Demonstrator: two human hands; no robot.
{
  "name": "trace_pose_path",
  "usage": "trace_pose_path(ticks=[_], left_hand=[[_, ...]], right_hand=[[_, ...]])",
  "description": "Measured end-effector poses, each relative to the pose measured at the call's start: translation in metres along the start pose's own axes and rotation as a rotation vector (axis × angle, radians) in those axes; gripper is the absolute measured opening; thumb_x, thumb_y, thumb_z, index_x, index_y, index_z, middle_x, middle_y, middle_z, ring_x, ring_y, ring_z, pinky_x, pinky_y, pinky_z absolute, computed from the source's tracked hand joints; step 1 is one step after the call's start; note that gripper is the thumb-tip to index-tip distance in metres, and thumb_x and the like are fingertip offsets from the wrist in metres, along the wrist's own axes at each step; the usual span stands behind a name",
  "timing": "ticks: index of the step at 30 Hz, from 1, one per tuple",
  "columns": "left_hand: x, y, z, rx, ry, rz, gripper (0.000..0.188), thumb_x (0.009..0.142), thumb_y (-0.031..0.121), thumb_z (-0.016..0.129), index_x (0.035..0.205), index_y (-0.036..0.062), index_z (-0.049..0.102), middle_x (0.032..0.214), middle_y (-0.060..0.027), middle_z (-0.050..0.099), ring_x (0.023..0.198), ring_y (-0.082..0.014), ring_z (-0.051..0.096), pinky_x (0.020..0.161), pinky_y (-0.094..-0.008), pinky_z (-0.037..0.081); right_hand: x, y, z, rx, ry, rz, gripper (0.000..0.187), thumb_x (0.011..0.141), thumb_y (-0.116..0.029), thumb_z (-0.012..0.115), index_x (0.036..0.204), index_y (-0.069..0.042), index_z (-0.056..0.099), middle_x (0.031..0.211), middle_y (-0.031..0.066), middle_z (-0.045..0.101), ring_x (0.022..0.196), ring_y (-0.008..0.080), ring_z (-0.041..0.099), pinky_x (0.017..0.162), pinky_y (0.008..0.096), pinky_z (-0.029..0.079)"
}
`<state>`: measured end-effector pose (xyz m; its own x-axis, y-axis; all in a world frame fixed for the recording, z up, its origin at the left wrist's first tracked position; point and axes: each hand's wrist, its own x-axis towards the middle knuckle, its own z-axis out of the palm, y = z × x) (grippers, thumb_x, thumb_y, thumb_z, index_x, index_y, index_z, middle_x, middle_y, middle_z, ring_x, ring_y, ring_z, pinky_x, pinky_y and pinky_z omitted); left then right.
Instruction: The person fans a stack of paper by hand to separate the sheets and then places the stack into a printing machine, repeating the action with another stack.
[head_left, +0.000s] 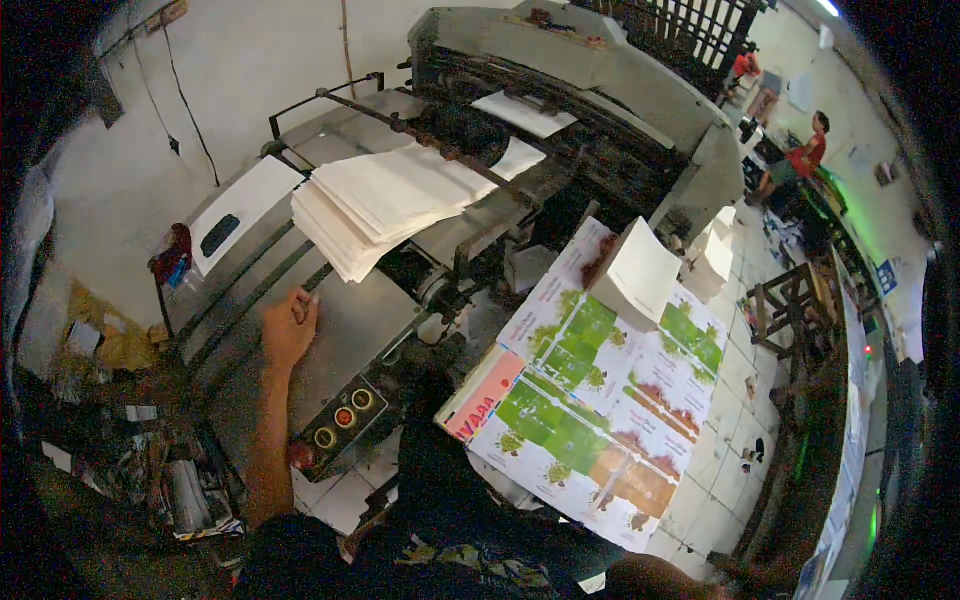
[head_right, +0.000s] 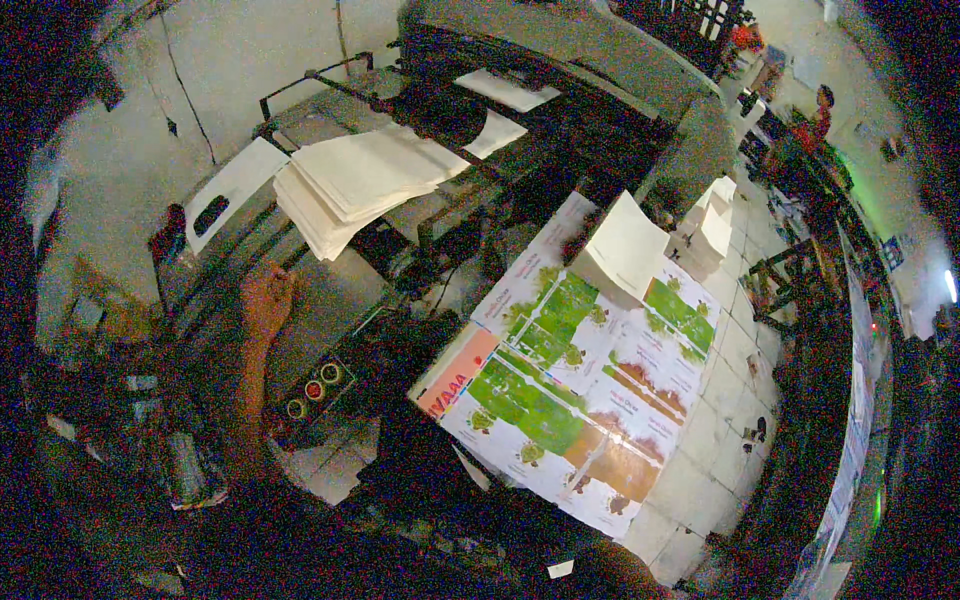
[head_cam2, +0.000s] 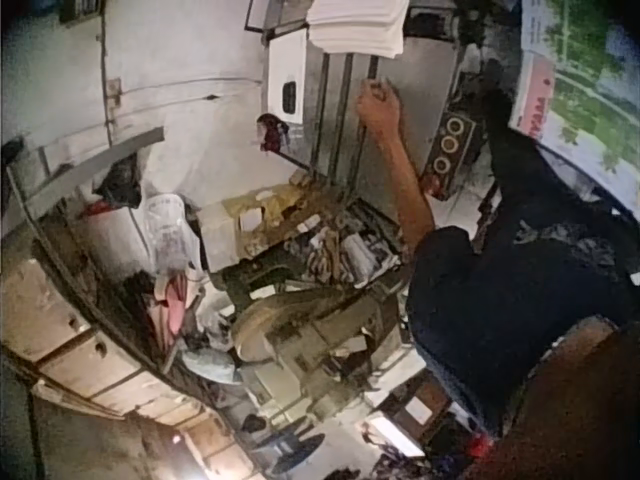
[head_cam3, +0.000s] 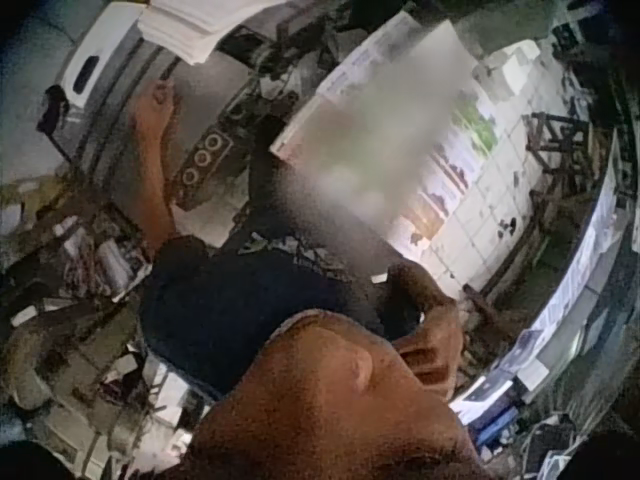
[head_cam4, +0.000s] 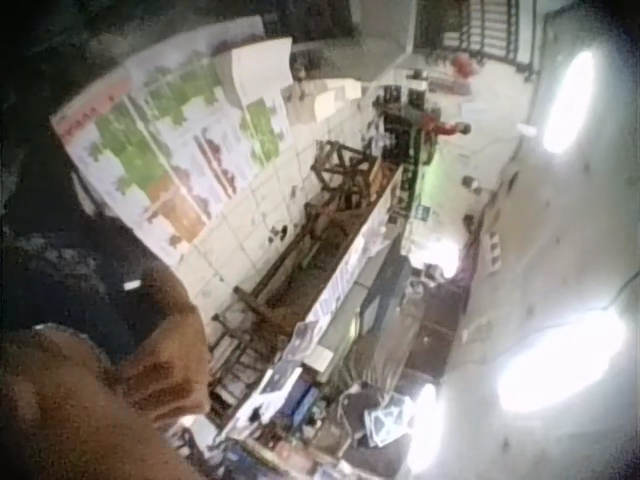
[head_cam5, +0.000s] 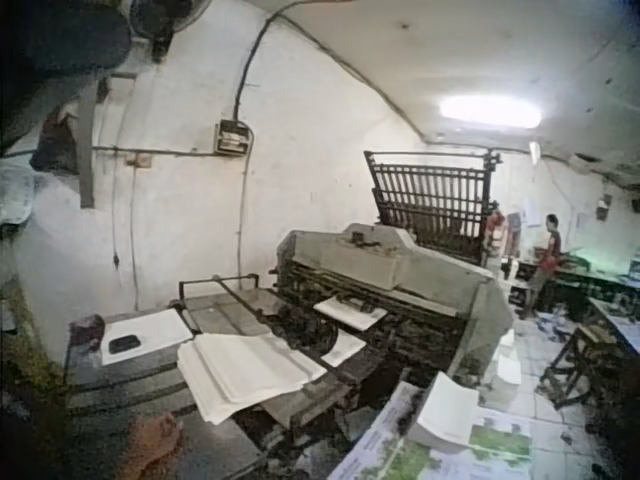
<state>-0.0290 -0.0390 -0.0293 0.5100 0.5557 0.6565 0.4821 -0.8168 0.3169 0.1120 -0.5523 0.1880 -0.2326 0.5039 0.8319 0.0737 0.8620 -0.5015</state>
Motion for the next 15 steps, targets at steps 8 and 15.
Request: trace_pose_path(ticks=[8, 15], left_hand=[[0.005, 0.014, -0.007, -0.046, -0.04, -0.049, 0.014, 0.087, 0.013, 0.073, 0.083, 0.0054, 0.061, 0.052, -0.0085, 0.053, 0.044, -0.0223, 0.053, 0.047, -0.0356, 0.041], [0.006, 0.011, -0.002, -0.083, -0.015, -0.058, 0.017, 0.089, 0.014, 0.071, 0.08, 0.0032, 0.061, 0.051, -0.0094, 0.053, 0.043, -0.0221, 0.052, 0.047, -0.0361, 0.041]], right_hand=[[0.001, -0.005, 0.005, 0.045, -0.024, 0.006, 0.025, 0.1, -0.021, 0.05, 0.085, -0.005, 0.06, 0.078, 0.0064, 0.056, 0.072, 0.0202, 0.058, 0.067, 0.0329, 0.049], [0.001, -0.011, 0.008, 0.068, -0.064, 0.03, 0.03, 0.102, -0.024, 0.047, 0.081, -0.006, 0.061, 0.075, 0.0069, 0.056, 0.07, 0.0217, 0.059, 0.063, 0.0346, 0.049]])
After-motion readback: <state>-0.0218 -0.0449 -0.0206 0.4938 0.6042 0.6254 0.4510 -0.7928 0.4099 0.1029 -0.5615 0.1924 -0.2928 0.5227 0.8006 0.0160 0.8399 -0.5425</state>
